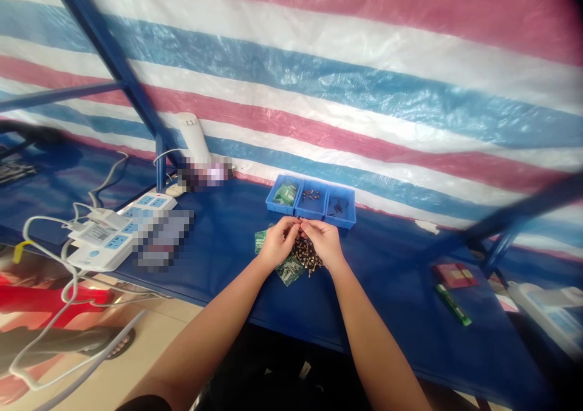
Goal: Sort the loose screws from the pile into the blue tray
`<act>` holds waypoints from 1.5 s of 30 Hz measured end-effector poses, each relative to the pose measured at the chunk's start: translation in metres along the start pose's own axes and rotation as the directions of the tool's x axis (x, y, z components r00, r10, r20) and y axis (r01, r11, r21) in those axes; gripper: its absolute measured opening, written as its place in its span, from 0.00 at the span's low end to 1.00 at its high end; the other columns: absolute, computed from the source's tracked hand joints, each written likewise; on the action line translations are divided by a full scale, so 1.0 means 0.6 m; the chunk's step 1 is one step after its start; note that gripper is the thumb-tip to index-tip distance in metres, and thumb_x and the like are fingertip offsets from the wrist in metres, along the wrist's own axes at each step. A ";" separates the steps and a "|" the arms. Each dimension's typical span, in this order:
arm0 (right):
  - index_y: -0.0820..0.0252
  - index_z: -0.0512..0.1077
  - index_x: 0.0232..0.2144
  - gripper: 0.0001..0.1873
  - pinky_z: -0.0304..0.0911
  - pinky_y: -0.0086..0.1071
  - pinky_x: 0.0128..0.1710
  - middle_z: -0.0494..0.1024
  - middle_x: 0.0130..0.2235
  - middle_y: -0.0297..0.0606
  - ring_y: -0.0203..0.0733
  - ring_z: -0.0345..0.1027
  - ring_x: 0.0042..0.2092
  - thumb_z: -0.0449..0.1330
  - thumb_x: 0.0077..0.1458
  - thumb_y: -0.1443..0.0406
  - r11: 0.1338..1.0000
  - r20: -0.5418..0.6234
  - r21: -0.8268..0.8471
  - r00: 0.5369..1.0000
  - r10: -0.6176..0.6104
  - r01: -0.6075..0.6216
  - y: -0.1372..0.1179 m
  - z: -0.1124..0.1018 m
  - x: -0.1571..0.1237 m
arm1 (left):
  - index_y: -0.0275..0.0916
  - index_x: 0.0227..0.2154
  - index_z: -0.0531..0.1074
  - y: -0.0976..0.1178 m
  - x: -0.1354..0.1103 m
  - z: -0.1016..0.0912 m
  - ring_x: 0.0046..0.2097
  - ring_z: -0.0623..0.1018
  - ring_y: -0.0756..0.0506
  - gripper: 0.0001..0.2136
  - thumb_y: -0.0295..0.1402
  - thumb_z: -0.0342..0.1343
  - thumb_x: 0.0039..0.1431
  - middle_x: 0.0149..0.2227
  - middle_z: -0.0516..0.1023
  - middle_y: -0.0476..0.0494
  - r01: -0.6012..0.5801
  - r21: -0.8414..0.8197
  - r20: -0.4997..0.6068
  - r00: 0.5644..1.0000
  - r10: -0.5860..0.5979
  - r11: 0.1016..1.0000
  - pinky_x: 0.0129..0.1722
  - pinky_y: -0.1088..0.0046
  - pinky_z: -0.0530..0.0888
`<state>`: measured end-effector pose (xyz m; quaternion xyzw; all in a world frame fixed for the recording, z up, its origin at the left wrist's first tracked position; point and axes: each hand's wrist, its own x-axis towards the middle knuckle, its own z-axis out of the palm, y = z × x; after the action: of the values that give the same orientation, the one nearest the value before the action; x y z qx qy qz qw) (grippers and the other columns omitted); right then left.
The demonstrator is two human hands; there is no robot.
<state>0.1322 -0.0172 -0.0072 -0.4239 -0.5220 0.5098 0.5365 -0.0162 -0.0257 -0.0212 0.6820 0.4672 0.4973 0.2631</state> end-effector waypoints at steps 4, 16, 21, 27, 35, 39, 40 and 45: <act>0.59 0.79 0.40 0.18 0.72 0.39 0.44 0.82 0.41 0.42 0.47 0.76 0.41 0.67 0.48 0.56 0.999 0.050 0.018 0.998 -0.042 0.041 -0.001 0.006 -0.003 | 0.38 0.34 0.70 -0.001 0.002 -0.004 0.26 0.73 0.51 0.12 0.40 0.47 0.66 0.24 0.73 0.51 0.030 0.087 -0.009 1.000 -0.029 0.996 0.29 0.78 0.68; 0.59 0.79 0.40 0.18 0.72 0.41 0.44 0.82 0.39 0.41 0.47 0.77 0.39 0.67 0.48 0.56 1.000 0.024 0.003 1.000 -0.017 0.017 -0.014 0.004 -0.003 | 0.39 0.41 0.69 0.002 0.001 0.000 0.25 0.73 0.51 0.10 0.39 0.48 0.65 0.24 0.73 0.52 0.027 -0.030 0.001 1.000 -0.027 0.999 0.28 0.77 0.69; 0.58 0.79 0.41 0.17 0.71 0.41 0.47 0.82 0.41 0.40 0.47 0.76 0.43 0.66 0.49 0.57 0.998 0.056 0.015 0.997 -0.055 0.054 -0.009 0.005 -0.003 | 0.39 0.33 0.68 0.001 0.001 -0.004 0.26 0.71 0.52 0.11 0.38 0.46 0.66 0.22 0.71 0.52 0.025 0.044 0.024 0.999 -0.026 0.999 0.29 0.77 0.68; 0.57 0.79 0.40 0.17 0.71 0.44 0.49 0.82 0.43 0.41 0.49 0.76 0.44 0.67 0.48 0.56 0.998 0.054 0.050 0.998 -0.044 0.041 -0.007 0.003 -0.002 | 0.40 0.42 0.67 0.003 0.001 0.000 0.25 0.72 0.51 0.10 0.39 0.46 0.66 0.22 0.71 0.54 0.037 0.014 0.017 0.999 -0.037 0.999 0.29 0.77 0.68; 0.58 0.79 0.40 0.17 0.70 0.42 0.48 0.82 0.43 0.41 0.48 0.76 0.44 0.66 0.49 0.56 0.998 0.119 0.030 0.991 -0.063 0.060 -0.003 0.007 -0.005 | 0.39 0.23 0.64 0.003 0.005 -0.006 0.23 0.69 0.52 0.18 0.41 0.43 0.68 0.19 0.68 0.52 0.030 0.083 0.009 0.999 -0.031 0.996 0.27 0.76 0.64; 0.58 0.79 0.39 0.17 0.70 0.41 0.47 0.82 0.42 0.42 0.48 0.76 0.43 0.65 0.50 0.55 0.999 0.097 -0.002 0.994 -0.050 0.050 -0.001 0.005 -0.003 | 0.39 0.26 0.65 0.005 0.003 -0.005 0.25 0.70 0.51 0.18 0.42 0.42 0.68 0.21 0.69 0.52 0.021 0.073 0.026 0.999 -0.023 0.997 0.29 0.76 0.66; 0.59 0.79 0.39 0.17 0.70 0.41 0.48 0.82 0.42 0.42 0.48 0.76 0.43 0.65 0.50 0.55 0.999 0.086 -0.009 0.995 -0.043 0.044 -0.001 0.004 -0.002 | 0.39 0.29 0.67 0.006 0.002 -0.004 0.25 0.70 0.51 0.16 0.42 0.43 0.68 0.21 0.70 0.52 0.024 0.064 0.026 0.999 -0.025 0.998 0.29 0.76 0.66; 0.58 0.79 0.39 0.18 0.70 0.42 0.49 0.82 0.42 0.42 0.48 0.76 0.45 0.66 0.49 0.55 1.000 0.117 0.003 0.993 -0.015 0.015 -0.004 0.001 -0.002 | 0.39 0.31 0.67 0.007 0.003 -0.003 0.25 0.70 0.51 0.13 0.40 0.44 0.67 0.21 0.70 0.53 0.039 0.044 0.020 0.999 -0.039 0.998 0.29 0.76 0.66</act>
<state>0.1317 -0.0186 -0.0051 -0.3890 -0.5551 0.5301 0.5094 -0.0162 -0.0260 -0.0166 0.6834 0.4885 0.4747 0.2626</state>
